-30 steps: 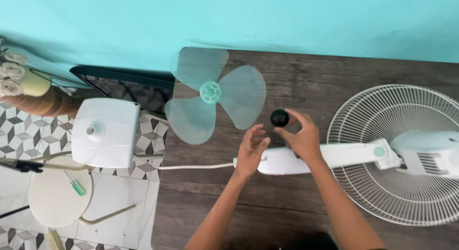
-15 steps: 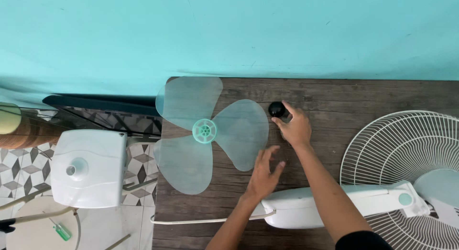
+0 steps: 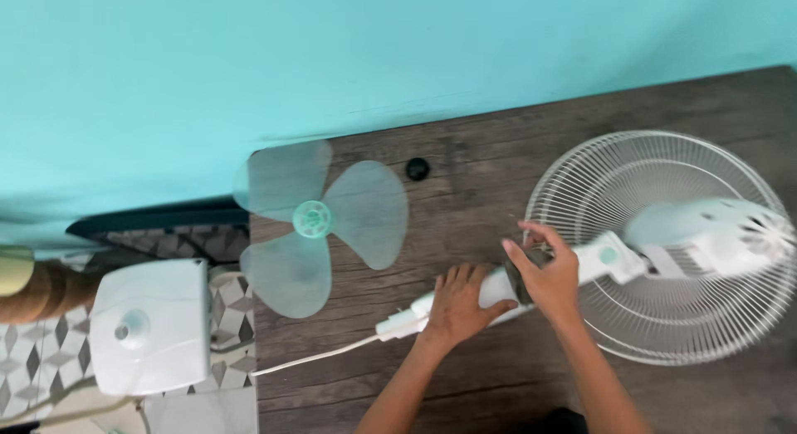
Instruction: The person cleans a disassembled table fan using a cloth and spray bottle. They wipe the fan blades, the front grille, and the motor housing, then reassemble the fan by attaching the blades and securing the central cap.
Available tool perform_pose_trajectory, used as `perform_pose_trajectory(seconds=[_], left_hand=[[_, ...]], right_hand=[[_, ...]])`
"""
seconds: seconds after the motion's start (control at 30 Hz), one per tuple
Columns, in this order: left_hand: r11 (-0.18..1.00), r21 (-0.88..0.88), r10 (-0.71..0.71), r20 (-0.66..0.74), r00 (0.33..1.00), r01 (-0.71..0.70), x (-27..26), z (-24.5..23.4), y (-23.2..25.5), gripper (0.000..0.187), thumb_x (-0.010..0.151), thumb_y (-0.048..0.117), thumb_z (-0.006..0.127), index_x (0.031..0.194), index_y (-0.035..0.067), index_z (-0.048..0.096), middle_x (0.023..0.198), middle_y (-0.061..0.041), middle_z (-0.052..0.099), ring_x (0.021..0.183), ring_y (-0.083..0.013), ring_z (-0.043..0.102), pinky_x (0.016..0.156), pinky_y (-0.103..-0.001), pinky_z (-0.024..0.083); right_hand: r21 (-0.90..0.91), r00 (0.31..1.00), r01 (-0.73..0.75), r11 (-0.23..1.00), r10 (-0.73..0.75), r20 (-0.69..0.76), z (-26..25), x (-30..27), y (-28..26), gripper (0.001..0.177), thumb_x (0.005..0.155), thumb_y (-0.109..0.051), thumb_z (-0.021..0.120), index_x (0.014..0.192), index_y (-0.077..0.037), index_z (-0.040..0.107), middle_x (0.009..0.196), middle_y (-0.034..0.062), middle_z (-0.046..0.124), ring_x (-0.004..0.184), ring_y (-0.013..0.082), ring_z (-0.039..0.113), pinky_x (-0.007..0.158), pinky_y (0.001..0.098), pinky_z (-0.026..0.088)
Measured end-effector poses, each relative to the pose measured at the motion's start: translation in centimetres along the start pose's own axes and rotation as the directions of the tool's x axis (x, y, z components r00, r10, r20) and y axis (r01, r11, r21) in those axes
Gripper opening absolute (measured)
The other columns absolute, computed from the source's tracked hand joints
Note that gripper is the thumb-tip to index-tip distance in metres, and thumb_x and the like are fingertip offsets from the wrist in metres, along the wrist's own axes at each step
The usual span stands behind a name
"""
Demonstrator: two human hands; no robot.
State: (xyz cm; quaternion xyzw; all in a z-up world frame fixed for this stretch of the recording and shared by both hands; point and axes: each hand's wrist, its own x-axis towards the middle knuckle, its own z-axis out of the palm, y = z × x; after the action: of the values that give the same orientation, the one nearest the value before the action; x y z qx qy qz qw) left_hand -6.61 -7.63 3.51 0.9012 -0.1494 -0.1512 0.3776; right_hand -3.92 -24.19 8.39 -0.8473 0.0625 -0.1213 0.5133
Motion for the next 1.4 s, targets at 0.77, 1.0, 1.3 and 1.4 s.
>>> perform_pose_trajectory(seconds=[0.77, 1.0, 1.3, 1.4], left_hand=[[0.725, 0.607, -0.213, -0.255, 0.943, 0.327, 4.5, 8.9, 9.3, 0.106, 0.059, 0.054, 0.094, 0.144, 0.013, 0.046, 0.137, -0.007, 0.051, 0.132, -0.0294, 0.046, 0.110, -0.064, 0.030], [0.763, 0.579, -0.167, -0.249, 0.954, 0.285, 1.7, 7.3, 13.3, 0.094, 0.055, 0.041, 0.096, 0.136, 0.014, 0.055, 0.125, -0.007, 0.058, 0.120, -0.0280, 0.053, 0.102, -0.062, 0.035], [0.849, 0.420, -0.288, -0.141, 0.947, 0.321, -1.7, 6.8, 16.8, 0.095, 0.051, 0.044, 0.096, 0.133, 0.015, 0.056, 0.129, -0.005, 0.060, 0.126, -0.0287, 0.052, 0.106, -0.061, 0.034], [0.893, 0.327, -0.295, -0.095, 0.951, 0.309, -2.1, 6.4, 17.2, 0.093, 0.050, 0.047, 0.096, 0.128, 0.014, 0.059, 0.131, -0.007, 0.061, 0.127, -0.0296, 0.053, 0.105, -0.060, 0.037]], right_hand=[[0.657, 0.581, -0.663, 0.358, 0.800, 0.149, -30.8, -12.7, 25.2, 0.043, 0.093, -0.037, 0.073, 0.121, -0.005, 0.069, 0.091, 0.0058, 0.065, 0.072, 0.0170, 0.061, 0.058, 0.0336, 0.050], [0.615, 0.621, -0.701, 0.362, 0.734, 0.276, -34.1, -13.7, 27.6, 0.037, 0.096, -0.039, 0.071, 0.098, -0.002, 0.068, 0.071, 0.0061, 0.064, 0.056, 0.0156, 0.058, 0.049, 0.0290, 0.048], [0.710, 0.855, -0.409, 0.574, 0.513, 0.078, -40.7, -15.6, 21.5, 0.016, 0.093, -0.023, 0.071, 0.099, -0.008, 0.069, 0.082, 0.0054, 0.071, 0.061, 0.0133, 0.067, 0.055, 0.0287, 0.058], [0.746, 0.937, -0.229, 0.625, 0.349, -0.005, -42.5, -13.2, 16.2, 0.013, 0.097, -0.021, 0.070, 0.098, -0.008, 0.068, 0.083, 0.0057, 0.071, 0.064, 0.0143, 0.069, 0.059, 0.0310, 0.061]])
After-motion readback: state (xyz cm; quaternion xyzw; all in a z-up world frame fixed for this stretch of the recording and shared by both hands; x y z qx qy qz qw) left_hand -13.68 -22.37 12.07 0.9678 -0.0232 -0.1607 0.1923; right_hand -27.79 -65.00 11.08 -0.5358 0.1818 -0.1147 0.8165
